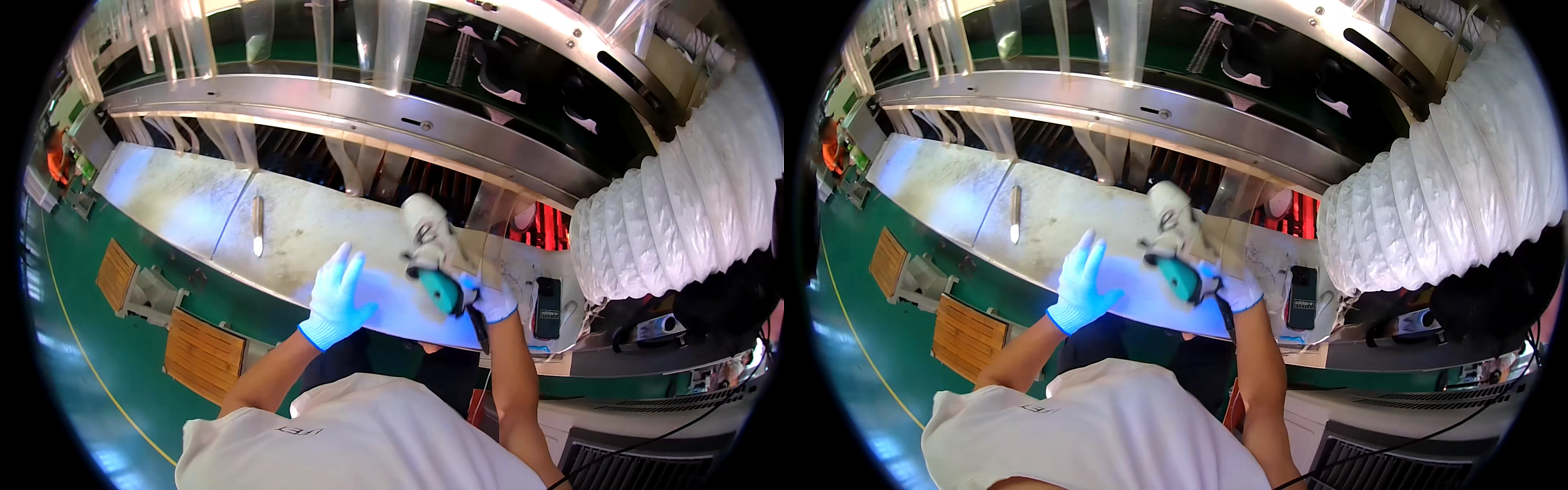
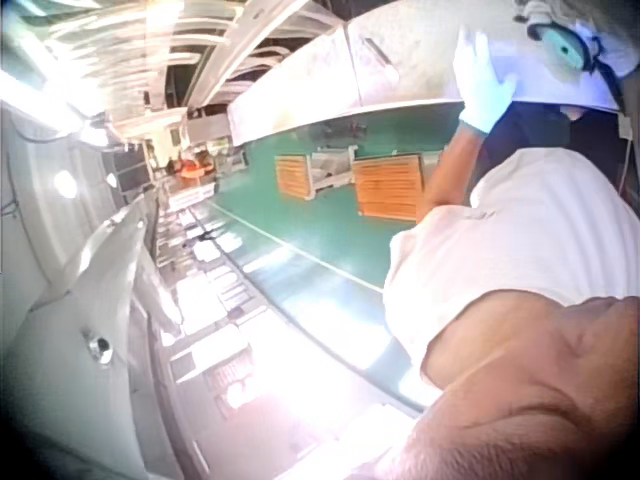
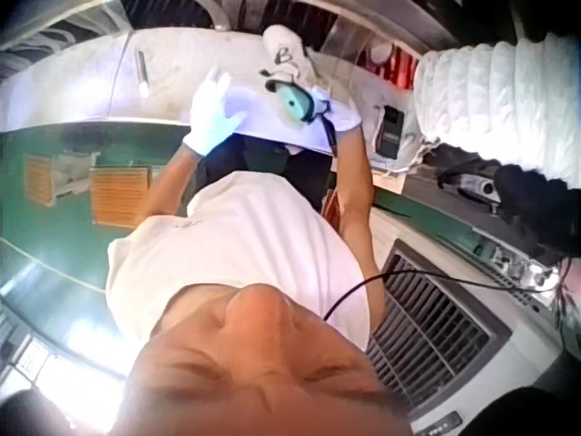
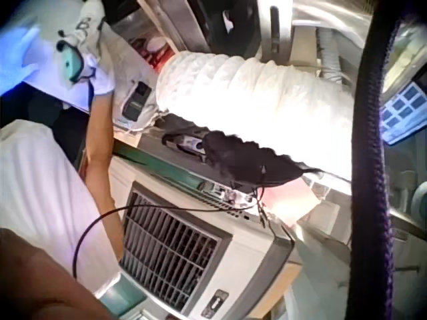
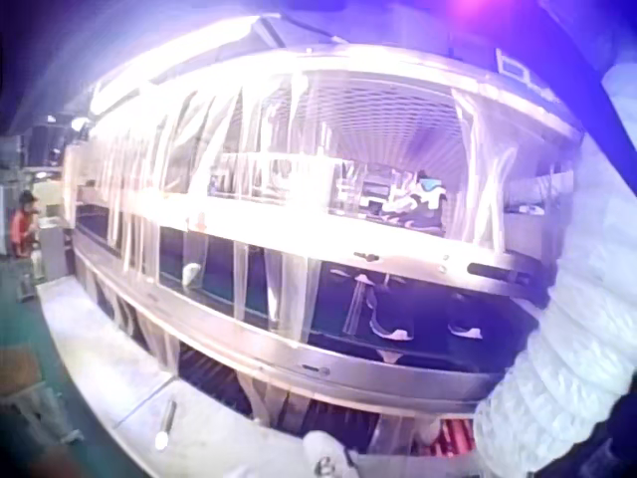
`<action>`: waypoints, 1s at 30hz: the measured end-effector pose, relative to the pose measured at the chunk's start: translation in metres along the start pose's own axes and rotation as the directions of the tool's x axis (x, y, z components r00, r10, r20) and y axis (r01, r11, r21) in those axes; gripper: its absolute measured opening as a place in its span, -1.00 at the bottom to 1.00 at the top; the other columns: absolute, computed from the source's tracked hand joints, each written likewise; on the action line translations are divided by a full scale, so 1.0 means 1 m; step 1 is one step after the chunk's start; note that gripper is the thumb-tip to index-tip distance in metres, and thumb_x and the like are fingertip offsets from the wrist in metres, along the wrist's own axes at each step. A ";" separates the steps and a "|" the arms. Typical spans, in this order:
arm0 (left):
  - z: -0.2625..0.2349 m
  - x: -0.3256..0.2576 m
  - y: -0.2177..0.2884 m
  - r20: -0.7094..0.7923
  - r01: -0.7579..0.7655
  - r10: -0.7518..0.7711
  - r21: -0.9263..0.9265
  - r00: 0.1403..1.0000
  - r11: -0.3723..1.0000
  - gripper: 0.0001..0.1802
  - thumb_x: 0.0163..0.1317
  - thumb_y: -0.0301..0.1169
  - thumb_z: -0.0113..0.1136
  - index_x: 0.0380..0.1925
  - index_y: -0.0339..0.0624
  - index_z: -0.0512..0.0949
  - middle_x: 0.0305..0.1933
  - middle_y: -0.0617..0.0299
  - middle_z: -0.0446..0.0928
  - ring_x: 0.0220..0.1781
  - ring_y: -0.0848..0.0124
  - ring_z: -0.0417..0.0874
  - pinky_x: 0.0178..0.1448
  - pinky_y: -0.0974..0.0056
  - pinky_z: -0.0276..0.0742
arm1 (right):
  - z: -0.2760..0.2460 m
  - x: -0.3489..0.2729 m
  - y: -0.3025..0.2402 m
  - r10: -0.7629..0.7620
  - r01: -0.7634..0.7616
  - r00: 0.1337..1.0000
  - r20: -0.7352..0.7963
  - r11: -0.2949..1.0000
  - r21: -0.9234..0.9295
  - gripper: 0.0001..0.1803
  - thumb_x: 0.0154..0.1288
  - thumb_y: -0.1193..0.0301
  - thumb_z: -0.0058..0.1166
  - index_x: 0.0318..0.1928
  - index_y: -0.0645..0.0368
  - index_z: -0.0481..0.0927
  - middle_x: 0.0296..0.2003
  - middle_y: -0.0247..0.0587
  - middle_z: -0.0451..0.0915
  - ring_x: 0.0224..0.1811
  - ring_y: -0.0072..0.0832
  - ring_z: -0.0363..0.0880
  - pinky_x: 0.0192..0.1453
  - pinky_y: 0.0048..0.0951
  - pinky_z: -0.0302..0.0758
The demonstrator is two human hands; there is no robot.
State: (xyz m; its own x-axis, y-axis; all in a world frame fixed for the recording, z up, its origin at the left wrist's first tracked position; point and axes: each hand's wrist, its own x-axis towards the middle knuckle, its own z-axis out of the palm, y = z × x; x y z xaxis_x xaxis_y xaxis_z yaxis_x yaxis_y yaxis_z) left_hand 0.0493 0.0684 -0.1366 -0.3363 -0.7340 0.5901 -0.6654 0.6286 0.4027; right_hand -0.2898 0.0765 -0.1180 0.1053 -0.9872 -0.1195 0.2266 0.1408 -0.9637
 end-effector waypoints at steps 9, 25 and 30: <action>-0.054 0.021 0.033 0.332 -0.013 0.121 -0.310 0.935 0.951 -0.21 0.00 -0.21 0.66 0.33 -0.03 0.70 0.24 0.03 0.76 0.29 -0.07 0.77 0.37 -0.06 0.68 | 0.055 -0.037 -0.062 -0.247 0.208 0.969 0.017 0.772 -0.600 -0.23 0.38 0.23 0.50 0.51 0.31 0.61 0.38 0.13 0.70 0.44 -0.13 0.67 0.55 -0.14 0.55; 0.000 -0.025 0.035 0.397 0.576 -0.467 -0.221 0.790 0.787 0.18 -0.14 -0.07 0.82 0.54 -0.07 0.45 0.25 -0.16 0.63 0.34 -0.20 0.67 0.43 -0.18 0.63 | -0.042 -0.011 -0.035 -0.794 -0.082 0.595 -0.127 0.097 -0.992 -0.41 0.43 0.25 0.41 0.40 0.16 0.68 0.30 0.17 0.69 0.38 0.18 0.62 0.55 0.14 0.49; 0.003 -0.036 0.029 0.305 0.556 -0.472 -0.317 0.827 0.769 0.17 -0.10 -0.08 0.80 0.56 -0.10 0.43 0.24 -0.19 0.64 0.34 -0.23 0.66 0.44 -0.18 0.62 | 0.026 0.099 -0.199 -0.946 0.243 0.143 0.292 -0.253 -0.937 -0.39 0.44 0.41 0.45 0.43 0.30 0.62 0.39 0.16 0.67 0.40 0.17 0.65 0.56 0.02 0.55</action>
State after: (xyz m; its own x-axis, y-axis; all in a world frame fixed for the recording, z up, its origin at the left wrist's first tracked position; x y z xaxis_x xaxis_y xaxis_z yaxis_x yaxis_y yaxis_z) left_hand 0.0401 0.1127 -0.1483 -0.1672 -0.9823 0.0843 -0.4871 0.1566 0.8592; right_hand -0.2990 -0.0472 0.0683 0.0838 -0.2527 0.9639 -0.9385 -0.3452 -0.0089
